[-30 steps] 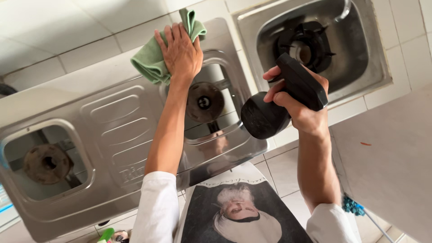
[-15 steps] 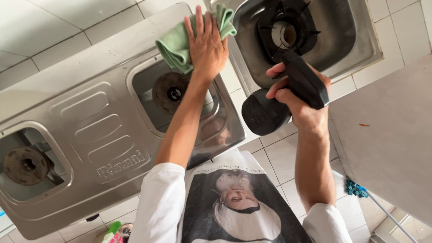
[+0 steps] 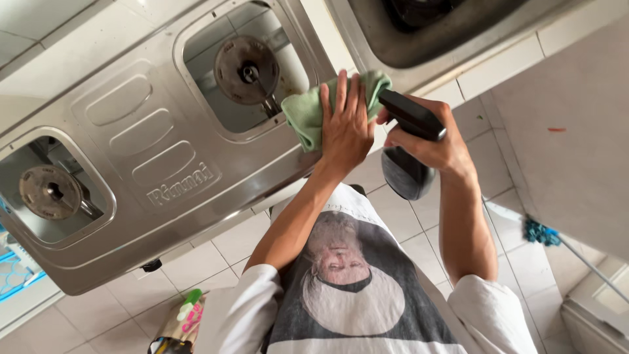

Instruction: The person wipes the front and top surfaces of a metal stovetop with a cloth, sprays a cleaning solution from a bottle onto the surface, and wipes around the burners.

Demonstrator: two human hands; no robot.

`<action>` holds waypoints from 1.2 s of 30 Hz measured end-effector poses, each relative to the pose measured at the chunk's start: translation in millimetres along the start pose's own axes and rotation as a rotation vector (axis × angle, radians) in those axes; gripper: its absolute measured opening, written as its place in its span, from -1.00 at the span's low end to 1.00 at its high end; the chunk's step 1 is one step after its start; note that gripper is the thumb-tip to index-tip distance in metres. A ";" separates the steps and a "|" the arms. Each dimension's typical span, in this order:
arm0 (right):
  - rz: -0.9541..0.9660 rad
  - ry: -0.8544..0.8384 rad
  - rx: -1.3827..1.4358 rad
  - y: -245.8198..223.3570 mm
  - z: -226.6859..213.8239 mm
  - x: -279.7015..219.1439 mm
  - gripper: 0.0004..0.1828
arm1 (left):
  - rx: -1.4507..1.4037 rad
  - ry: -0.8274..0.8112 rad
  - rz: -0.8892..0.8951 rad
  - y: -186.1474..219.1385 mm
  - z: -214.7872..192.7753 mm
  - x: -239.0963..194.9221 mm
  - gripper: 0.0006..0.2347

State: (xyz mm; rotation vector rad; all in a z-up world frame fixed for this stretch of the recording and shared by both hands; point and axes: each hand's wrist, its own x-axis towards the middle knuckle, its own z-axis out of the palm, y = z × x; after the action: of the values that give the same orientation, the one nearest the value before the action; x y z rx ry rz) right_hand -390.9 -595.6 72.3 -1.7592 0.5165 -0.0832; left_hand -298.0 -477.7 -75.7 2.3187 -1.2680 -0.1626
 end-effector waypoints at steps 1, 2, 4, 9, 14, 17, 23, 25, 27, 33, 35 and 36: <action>0.003 0.012 -0.007 5.3 2.4 -13.4 -0.68 | -0.009 0.000 0.011 4.2 -0.9 -17.3 -0.40; -0.005 0.039 0.014 9.6 6.2 -23.3 -0.70 | -0.016 -0.031 0.053 6.6 -1.7 -31.0 -0.39; -0.034 0.066 0.023 14.8 16.8 -44.7 -0.72 | -0.020 -0.039 0.098 5.0 -5.4 -64.2 -0.36; -0.039 0.131 0.081 9.3 82.0 -84.4 -0.64 | -0.005 0.039 0.190 -37.0 -31.9 -131.4 -0.39; -0.034 0.029 0.158 -19.0 176.9 -77.8 -0.52 | -0.082 0.105 -0.049 -121.0 -79.6 -172.1 -0.35; -0.044 -0.078 0.160 -33.7 237.6 -62.0 -0.47 | -0.017 0.174 -0.198 -174.6 -108.0 -210.1 -0.36; -0.065 -0.383 0.121 -60.5 346.3 -28.2 -0.61 | 0.092 0.229 -0.455 -224.8 -150.6 -292.9 -0.36; -0.073 -0.510 0.080 -66.7 372.6 -19.3 -0.64 | 0.079 0.306 -0.545 -232.0 -151.9 -314.2 -0.36; -0.095 -0.651 0.184 -68.7 403.2 -14.1 -0.69 | 0.048 0.340 -0.622 -241.8 -151.8 -342.0 -0.36; -0.121 -0.838 0.138 -74.2 487.8 -6.4 -0.67 | 0.055 0.477 -0.799 -272.2 -158.6 -409.2 -0.37; -0.061 -0.871 0.179 -80.6 514.6 -8.5 -0.66 | 0.095 0.551 -0.850 -288.4 -165.8 -425.0 -0.38; 0.005 -0.880 0.229 -83.9 527.7 -8.1 -0.64 | 0.136 0.610 -0.881 -296.7 -169.5 -431.2 -0.39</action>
State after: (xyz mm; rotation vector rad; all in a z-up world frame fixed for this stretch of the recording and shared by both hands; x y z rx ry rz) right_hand -201.0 -99.2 16.5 -1.3931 -0.1321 0.5913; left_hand -259.2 69.1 -121.6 2.5838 0.0674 0.3325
